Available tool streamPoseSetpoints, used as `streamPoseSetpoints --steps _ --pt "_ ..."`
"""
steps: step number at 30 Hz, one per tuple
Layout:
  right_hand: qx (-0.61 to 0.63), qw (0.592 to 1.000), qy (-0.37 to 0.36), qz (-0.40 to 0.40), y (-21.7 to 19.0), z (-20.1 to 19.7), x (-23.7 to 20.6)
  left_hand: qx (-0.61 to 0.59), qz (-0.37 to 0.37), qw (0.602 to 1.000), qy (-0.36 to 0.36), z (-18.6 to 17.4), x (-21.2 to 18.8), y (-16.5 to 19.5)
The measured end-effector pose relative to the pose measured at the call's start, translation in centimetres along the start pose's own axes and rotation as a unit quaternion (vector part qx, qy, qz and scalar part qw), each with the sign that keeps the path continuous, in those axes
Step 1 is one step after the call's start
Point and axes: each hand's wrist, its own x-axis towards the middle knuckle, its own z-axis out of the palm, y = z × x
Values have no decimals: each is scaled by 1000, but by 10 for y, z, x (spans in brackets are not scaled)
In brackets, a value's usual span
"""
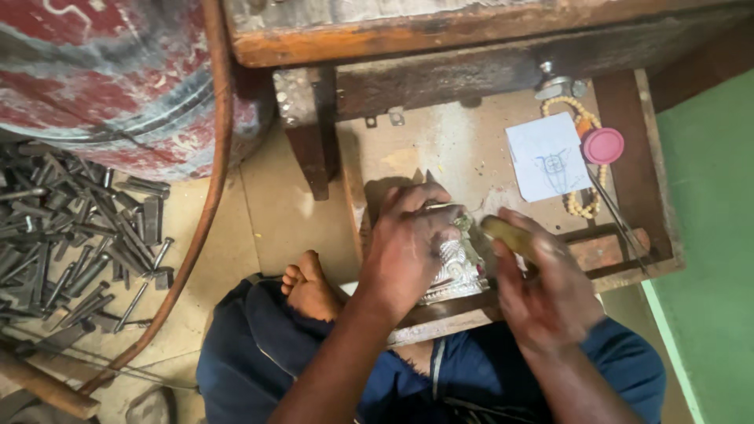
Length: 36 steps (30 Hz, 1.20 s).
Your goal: The person sits on the floor and decorates a silver-colored metal object by hand, inserting small colored beads into its surface. They use a small wooden tool to press the beads into place and occasionally rotate the object to access different areas.
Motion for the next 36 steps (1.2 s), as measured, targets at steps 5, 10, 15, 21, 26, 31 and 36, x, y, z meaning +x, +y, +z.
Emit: streamPoseSetpoints --steps 5,10,15,21,26,31,36 --pt "89 993 58 43 7 3 -12 14 11 1000 1 0 0 0" --pt "41 999 26 3 10 4 -11 10 6 1000 6 2 0 0" --pt "52 997 64 6 5 9 -5 13 -8 1000 -2 1 0 0" --pt "62 997 23 49 3 9 -10 19 5 1000 15 1 -1 1" --pt "159 967 84 181 0 6 -18 -1 20 999 27 4 -2 -2" --pt "200 929 102 295 5 6 -14 -2 25 999 43 7 -6 -7" --pt "303 826 151 450 3 2 -6 -41 -33 999 -1 4 -8 -3"
